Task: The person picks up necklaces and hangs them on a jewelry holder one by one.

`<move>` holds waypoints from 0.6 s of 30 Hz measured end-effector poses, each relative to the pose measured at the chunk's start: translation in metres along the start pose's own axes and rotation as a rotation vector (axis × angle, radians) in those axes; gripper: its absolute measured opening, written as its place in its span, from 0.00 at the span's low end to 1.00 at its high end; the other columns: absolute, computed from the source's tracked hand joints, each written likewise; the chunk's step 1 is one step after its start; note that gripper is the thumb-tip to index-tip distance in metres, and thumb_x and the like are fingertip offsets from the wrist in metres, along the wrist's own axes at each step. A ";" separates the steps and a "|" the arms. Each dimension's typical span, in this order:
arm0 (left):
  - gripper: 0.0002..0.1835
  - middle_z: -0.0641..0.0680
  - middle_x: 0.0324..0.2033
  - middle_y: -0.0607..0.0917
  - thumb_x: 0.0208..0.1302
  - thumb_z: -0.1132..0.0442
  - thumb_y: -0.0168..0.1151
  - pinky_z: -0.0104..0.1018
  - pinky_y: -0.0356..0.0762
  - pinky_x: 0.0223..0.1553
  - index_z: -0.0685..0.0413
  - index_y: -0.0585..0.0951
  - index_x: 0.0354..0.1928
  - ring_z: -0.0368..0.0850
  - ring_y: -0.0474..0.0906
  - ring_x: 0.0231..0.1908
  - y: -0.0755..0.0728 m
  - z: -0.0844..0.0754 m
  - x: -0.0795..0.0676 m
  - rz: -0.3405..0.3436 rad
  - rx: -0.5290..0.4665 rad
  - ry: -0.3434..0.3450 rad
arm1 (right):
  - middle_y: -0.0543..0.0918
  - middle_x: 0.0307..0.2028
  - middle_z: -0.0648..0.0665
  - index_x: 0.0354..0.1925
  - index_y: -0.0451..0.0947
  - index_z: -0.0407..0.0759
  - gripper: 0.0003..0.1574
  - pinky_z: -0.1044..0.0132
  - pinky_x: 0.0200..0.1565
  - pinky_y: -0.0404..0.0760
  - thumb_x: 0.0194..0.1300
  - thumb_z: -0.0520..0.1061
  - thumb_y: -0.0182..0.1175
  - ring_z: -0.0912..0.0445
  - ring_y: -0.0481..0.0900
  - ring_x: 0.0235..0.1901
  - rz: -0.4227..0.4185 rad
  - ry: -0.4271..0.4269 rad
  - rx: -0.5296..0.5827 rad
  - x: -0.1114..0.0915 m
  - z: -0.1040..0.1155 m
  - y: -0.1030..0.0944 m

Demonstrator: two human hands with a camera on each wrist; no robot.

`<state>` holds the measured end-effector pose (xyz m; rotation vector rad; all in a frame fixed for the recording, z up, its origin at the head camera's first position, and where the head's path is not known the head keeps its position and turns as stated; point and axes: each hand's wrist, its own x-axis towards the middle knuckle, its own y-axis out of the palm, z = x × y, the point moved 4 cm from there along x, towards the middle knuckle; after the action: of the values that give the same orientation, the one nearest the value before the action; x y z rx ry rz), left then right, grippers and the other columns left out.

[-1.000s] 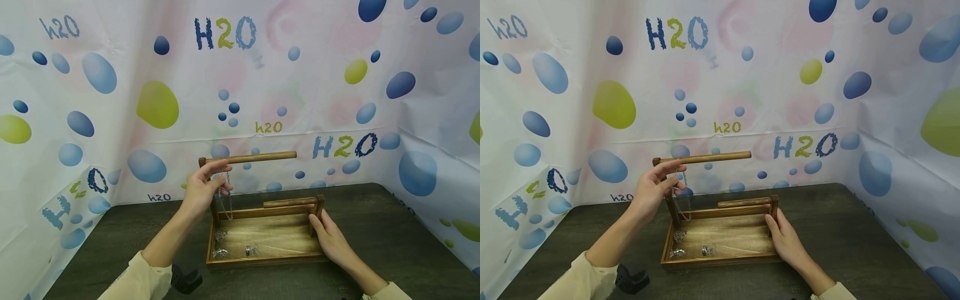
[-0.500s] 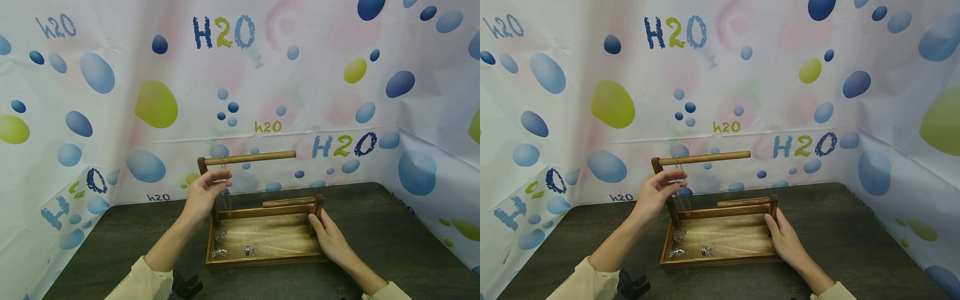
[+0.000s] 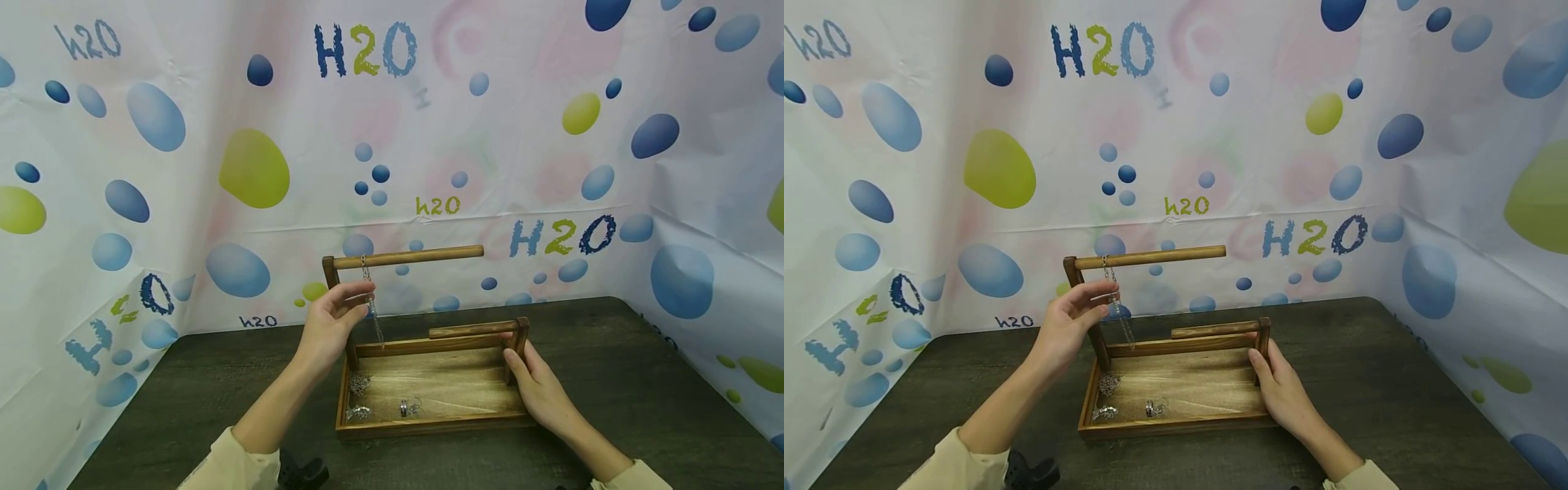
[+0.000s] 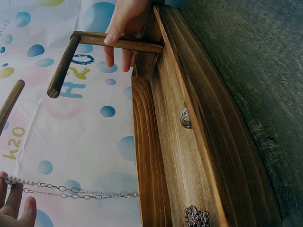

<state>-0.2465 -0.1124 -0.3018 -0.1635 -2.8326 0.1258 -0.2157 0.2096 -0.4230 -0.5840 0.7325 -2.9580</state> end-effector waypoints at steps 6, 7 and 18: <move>0.18 0.63 0.59 0.80 0.70 0.76 0.56 0.38 0.75 0.59 0.62 0.79 0.60 0.52 0.76 0.61 -0.001 -0.003 -0.004 -0.008 -0.006 0.022 | 0.65 0.70 0.28 0.74 0.59 0.41 0.27 0.29 0.58 0.67 0.83 0.47 0.41 0.29 0.63 0.67 -0.004 0.000 -0.002 -0.001 -0.001 -0.001; 0.18 0.62 0.59 0.80 0.71 0.76 0.56 0.38 0.75 0.60 0.62 0.79 0.60 0.53 0.76 0.61 -0.001 -0.004 -0.005 -0.008 -0.003 0.028 | 0.65 0.70 0.27 0.74 0.59 0.41 0.28 0.28 0.58 0.67 0.83 0.47 0.41 0.29 0.63 0.67 -0.003 0.001 -0.003 -0.001 -0.001 -0.001; 0.16 0.66 0.54 0.81 0.71 0.76 0.55 0.42 0.79 0.54 0.65 0.79 0.59 0.47 0.82 0.51 -0.004 -0.002 -0.011 -0.017 -0.009 0.054 | 0.67 0.68 0.30 0.73 0.62 0.43 0.26 0.31 0.59 0.67 0.83 0.48 0.42 0.33 0.64 0.67 -0.017 0.002 -0.011 0.002 0.000 -0.001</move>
<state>-0.2362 -0.1172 -0.3027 -0.1422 -2.7805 0.1035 -0.2176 0.2106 -0.4216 -0.5909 0.7476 -2.9730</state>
